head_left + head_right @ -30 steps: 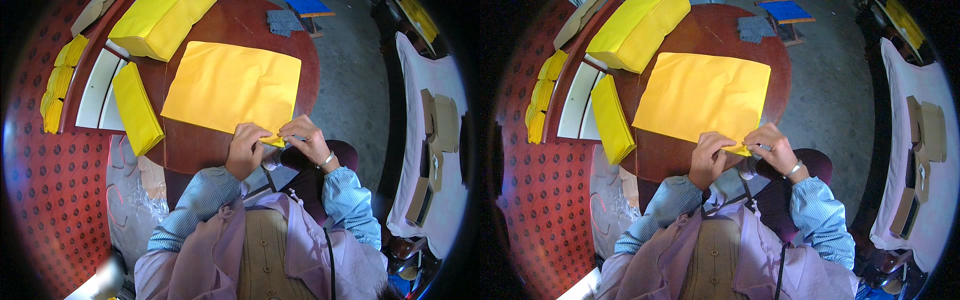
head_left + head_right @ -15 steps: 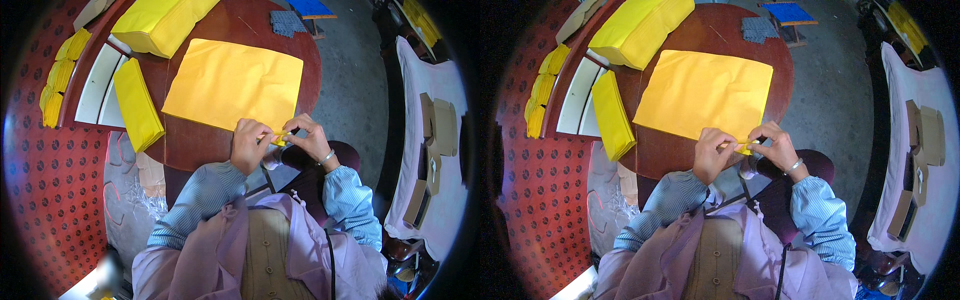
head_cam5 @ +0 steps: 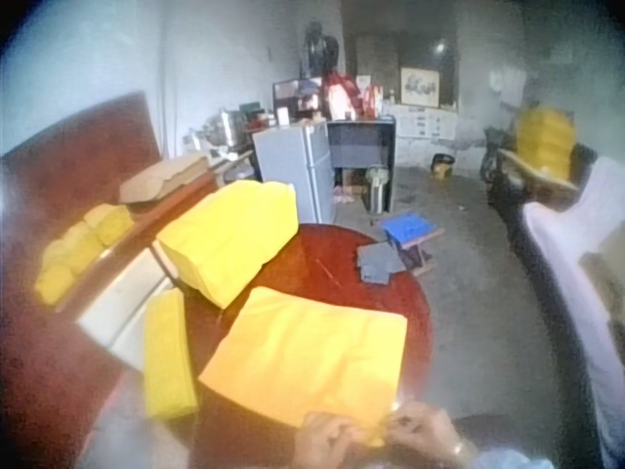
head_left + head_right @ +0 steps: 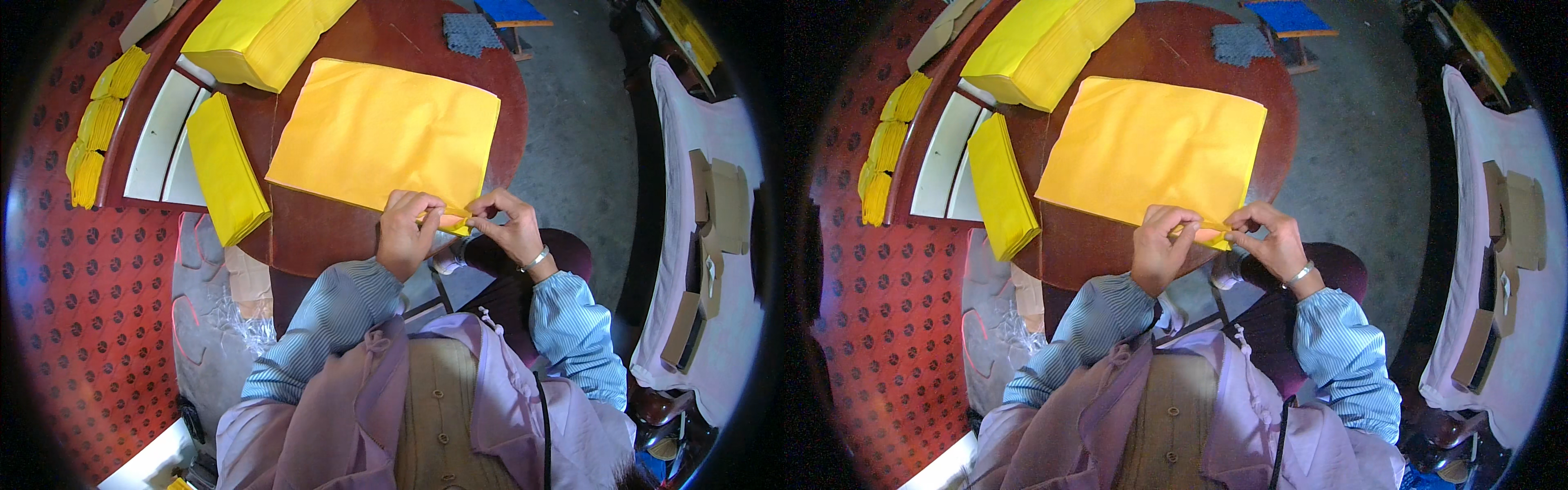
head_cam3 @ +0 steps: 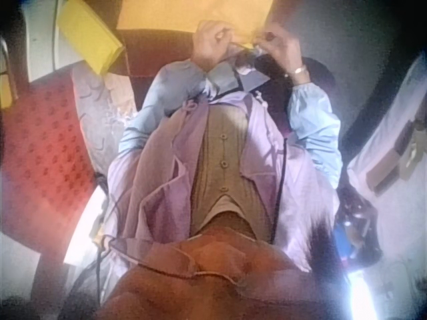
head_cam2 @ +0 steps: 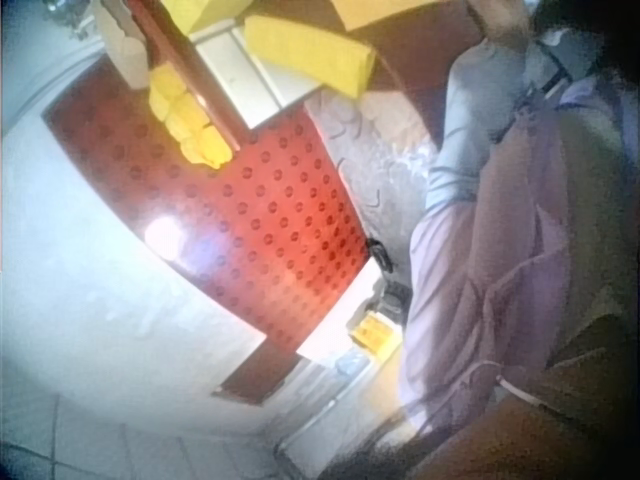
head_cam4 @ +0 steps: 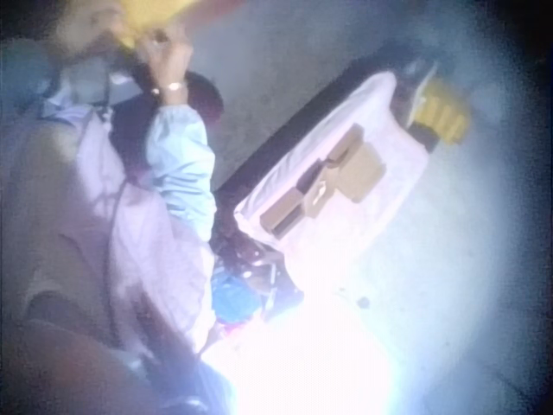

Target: The person folds yellow paper sheets by hand on a table, aligning edges and pressing creases. They repeatedly fold, stack, and handle the sheets, occasionally picking up and placing down folded stacks.

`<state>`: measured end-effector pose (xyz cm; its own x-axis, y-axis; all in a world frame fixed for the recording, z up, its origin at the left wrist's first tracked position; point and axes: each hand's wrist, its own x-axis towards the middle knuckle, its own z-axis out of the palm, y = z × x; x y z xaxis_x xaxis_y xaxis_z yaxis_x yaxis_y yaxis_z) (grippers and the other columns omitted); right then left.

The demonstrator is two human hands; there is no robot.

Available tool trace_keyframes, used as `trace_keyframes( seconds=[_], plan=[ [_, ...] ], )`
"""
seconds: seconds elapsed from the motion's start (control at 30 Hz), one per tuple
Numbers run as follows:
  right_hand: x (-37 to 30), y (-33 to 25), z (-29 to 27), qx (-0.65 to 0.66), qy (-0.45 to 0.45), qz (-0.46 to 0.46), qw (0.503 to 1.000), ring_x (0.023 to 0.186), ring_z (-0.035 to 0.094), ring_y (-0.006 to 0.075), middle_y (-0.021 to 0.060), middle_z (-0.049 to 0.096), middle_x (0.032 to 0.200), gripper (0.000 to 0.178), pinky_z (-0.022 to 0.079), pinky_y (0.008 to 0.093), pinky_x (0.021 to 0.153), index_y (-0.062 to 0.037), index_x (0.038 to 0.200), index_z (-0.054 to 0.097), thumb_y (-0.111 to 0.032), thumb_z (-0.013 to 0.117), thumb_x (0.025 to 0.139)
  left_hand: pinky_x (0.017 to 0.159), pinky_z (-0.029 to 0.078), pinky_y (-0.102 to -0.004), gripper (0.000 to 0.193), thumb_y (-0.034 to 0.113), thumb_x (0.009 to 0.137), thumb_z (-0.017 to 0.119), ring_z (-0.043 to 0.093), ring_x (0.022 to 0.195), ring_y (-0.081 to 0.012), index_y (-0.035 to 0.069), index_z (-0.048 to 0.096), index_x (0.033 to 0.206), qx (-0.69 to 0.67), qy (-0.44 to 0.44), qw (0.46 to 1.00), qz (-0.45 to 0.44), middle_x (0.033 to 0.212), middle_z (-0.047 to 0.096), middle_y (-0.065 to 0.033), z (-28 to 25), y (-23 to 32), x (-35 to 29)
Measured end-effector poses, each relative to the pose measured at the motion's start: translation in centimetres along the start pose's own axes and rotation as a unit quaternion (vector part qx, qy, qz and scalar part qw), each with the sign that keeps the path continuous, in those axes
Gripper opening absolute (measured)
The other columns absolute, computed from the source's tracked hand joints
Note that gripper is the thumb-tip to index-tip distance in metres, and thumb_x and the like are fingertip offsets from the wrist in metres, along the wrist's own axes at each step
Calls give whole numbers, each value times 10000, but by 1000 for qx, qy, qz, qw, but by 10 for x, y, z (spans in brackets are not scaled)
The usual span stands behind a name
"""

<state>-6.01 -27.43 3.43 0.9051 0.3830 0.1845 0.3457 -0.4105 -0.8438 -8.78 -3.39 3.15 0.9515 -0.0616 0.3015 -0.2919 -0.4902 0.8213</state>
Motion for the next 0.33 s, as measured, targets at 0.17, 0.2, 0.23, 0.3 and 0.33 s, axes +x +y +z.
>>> trace_keyframes(
  seconds=[0.17,0.2,0.23,0.3,0.33],
  plan=[
    [-5,-6,-5,-5,-14,-5,1000,873,723,184,56,731,942,240,573,312,786,-36,1067,782,-47,876,847,876,536,-413,75,119,946,751,670,982,-324,54,753,983,6,9,1000,-9,983,754,-113,3,3,0],
    [-5,-7,-5,-13,-25,-13,1000,873,720,185,55,731,946,247,574,314,788,-40,1077,780,-44,874,848,879,535,-413,75,120,947,751,669,984,-323,55,753,983,9,6,1000,-11,983,754,-113,3,3,0],
    [-5,-8,-5,-15,-34,-24,999,873,717,187,54,731,949,255,574,316,791,-43,1086,777,-41,872,850,882,535,-414,76,122,948,751,669,985,-323,55,753,983,10,4,1000,-13,982,753,-114,3,3,0],
    [-5,-9,-6,-23,-50,-50,997,888,721,207,69,746,979,279,579,339,809,-58,1115,781,-30,857,848,893,534,-415,74,124,950,751,669,991,-321,58,754,985,12,0,1000,-13,984,753,-114,2,4,1],
    [-4,-10,-7,-23,-57,-67,996,904,728,225,85,761,1005,299,584,360,825,-68,1134,787,-23,845,845,902,533,-416,73,124,952,752,671,995,-319,60,754,987,12,0,1000,-10,986,754,-115,2,4,1]
  ],
)
